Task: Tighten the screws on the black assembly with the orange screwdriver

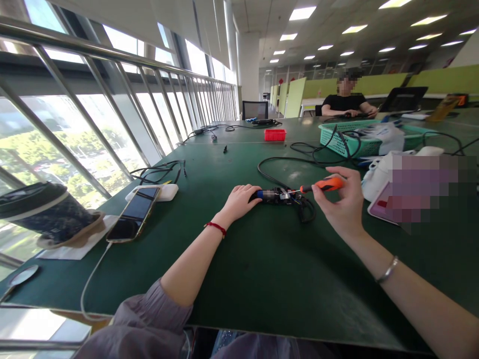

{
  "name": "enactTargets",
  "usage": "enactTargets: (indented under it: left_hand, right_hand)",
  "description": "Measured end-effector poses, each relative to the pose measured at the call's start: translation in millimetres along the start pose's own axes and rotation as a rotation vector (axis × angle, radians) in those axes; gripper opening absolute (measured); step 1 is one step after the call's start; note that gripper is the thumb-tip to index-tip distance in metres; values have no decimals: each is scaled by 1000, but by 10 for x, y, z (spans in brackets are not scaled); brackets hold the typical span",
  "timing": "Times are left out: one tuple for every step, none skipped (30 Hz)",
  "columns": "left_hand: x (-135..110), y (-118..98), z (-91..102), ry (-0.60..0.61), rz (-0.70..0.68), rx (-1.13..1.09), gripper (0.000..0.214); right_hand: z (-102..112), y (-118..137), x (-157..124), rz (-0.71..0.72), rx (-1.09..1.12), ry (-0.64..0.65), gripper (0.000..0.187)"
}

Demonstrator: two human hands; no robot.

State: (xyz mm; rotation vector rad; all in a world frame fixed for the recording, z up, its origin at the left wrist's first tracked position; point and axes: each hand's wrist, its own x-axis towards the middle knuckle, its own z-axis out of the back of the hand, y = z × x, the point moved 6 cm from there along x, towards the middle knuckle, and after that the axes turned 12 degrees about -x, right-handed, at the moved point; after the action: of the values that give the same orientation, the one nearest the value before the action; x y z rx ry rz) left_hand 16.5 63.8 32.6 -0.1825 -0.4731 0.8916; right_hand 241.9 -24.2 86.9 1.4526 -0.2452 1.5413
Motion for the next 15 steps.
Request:
enactTargets:
  left_hand:
    - [-10,-15,-5,-12,-4,22,32]
    - [-21,-30,-11,-26,-6,43,32]
    - [-30,-44,-17,-40,-5,61,32]
    - [-37,-55,-24,-51,-3,78,32]
    - [-42,-64,-31,-57,-1,89,33]
    - [-45,-70,-37,-60,2,96,33]
    - [-46,-73,-41,-61,3,97,33]
    - [-45,-75,-44,-60,3,95,33]
    - [-44,-74,-46,-59,4,91,33]
    - [-43,-74,-47,-59,5,87,33]
    - [-42,-73,-48,-60,6,84,33]
    - [-42,-74,-49,-63,5,83,33]
    - [-42,-75,-49,-66,6,83,32]
    - [-42,-77,-51,-67,7,84,32]
    - [-43,-79,-52,-68,8,88,32]
  right_hand:
    - [1,4,-1,13,16,-19,40]
    - [-5,4,-4,19,18,-21,40]
    - [-16,2,-8,20,2,-7,36]
    - [-27,-2,-14,16,-27,14,30]
    - [-35,-5,-20,10,-64,33,23]
    - [-39,-6,-25,6,-96,48,17]
    - [-38,-3,-28,5,-116,53,15]
    - [-31,2,-28,7,-118,45,15]
    - [-21,11,-26,15,-104,30,18]
    - [-15,22,-22,25,-84,17,22]
    - [-11,30,-16,35,-65,9,26]
    - [-11,37,-11,42,-51,8,30]
    - [-12,40,-6,46,-45,12,30]
    - [-14,39,-3,44,-49,22,29]
    - [-18,33,-2,37,-62,36,27]
